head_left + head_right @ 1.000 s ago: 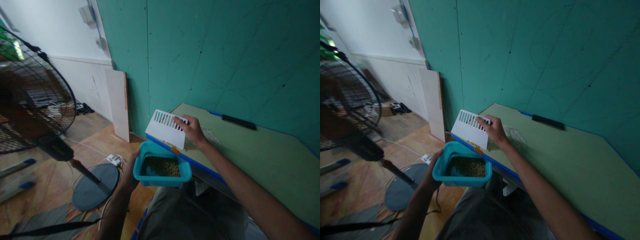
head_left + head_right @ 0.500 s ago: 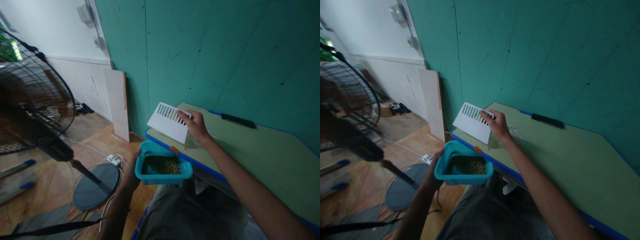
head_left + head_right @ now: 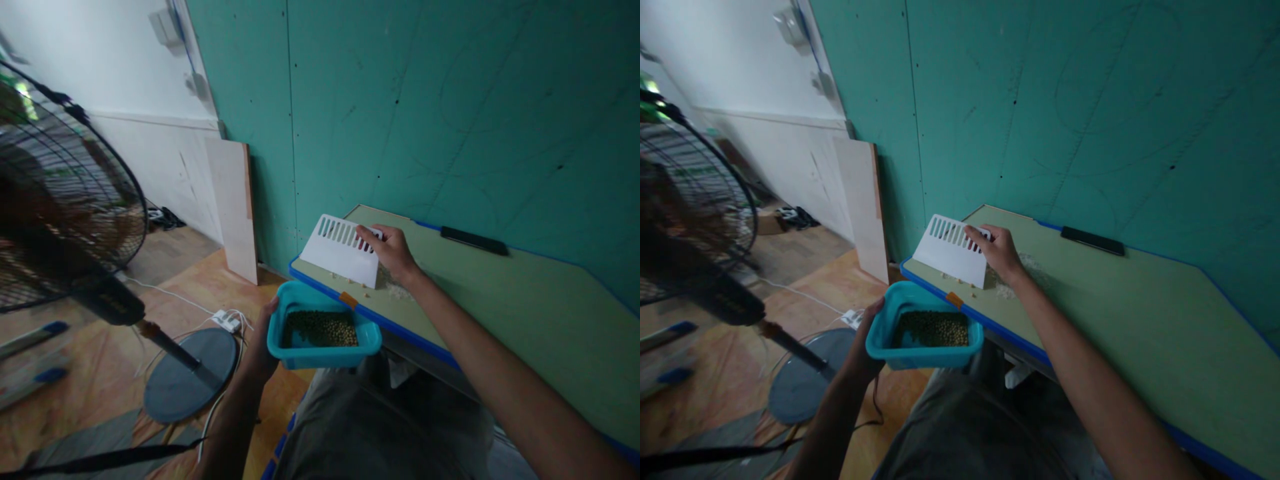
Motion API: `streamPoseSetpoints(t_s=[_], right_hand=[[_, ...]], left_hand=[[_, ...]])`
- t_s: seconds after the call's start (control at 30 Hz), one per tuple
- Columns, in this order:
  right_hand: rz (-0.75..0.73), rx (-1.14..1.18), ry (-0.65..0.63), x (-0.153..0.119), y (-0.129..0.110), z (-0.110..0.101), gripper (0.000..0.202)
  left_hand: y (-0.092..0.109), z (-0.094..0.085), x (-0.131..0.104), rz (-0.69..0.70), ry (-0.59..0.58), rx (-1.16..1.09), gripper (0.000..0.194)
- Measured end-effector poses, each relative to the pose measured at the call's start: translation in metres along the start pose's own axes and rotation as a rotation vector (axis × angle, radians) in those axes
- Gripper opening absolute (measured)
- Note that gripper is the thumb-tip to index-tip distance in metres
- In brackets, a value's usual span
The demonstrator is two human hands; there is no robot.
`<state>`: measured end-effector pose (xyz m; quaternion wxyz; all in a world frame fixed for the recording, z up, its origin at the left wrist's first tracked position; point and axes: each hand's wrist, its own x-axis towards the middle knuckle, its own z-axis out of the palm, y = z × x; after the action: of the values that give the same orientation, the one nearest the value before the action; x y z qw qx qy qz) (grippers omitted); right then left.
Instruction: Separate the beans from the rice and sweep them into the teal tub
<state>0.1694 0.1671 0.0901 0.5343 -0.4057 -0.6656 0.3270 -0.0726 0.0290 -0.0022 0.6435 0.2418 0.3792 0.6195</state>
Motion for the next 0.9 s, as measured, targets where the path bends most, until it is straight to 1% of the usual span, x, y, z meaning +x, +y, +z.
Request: streamPoseSetpoints(t_s=[0.13, 0.3, 0.43, 0.53, 0.6, 0.73, 0.83, 0.9], right_hand=[[-0.014, 0.006, -0.007, -0.001, -0.001, 0.001, 0.047], [-0.056, -0.027, -0.033, -0.003, -0.002, 0.002, 0.046], [-0.055, -0.031, -0.033, -0.004, -0.004, 0.003, 0.047], [-0.052, -0.025, -0.046, -0.005, -0.006, 0.005, 0.047], [-0.053, -0.023, -0.059, -0.006, -0.007, 0.006, 0.047], [-0.020, -0.021, -0.072, -0.011, -0.008, 0.007, 0.046], [0.030, -0.010, -0.043, -0.019, -0.008, 0.001, 0.045], [0.035, -0.033, -0.006, -0.025, -0.008, -0.005, 0.044]], left_hand=[[0.001, -0.001, 0.000, 0.056, 0.009, 0.014, 0.037], [0.001, -0.001, -0.001, 0.072, -0.022, 0.028, 0.032], [0.000, -0.003, -0.001, 0.087, -0.032, 0.056, 0.032], [0.002, 0.000, -0.002, 0.115, -0.016, 0.052, 0.032], [0.006, 0.003, -0.003, 0.123, -0.012, 0.052, 0.035], [0.009, 0.003, -0.003, 0.089, -0.033, 0.067, 0.044], [0.004, -0.002, -0.001, 0.034, -0.031, 0.034, 0.041], [-0.003, -0.002, -0.001, 0.003, -0.032, -0.002, 0.036]])
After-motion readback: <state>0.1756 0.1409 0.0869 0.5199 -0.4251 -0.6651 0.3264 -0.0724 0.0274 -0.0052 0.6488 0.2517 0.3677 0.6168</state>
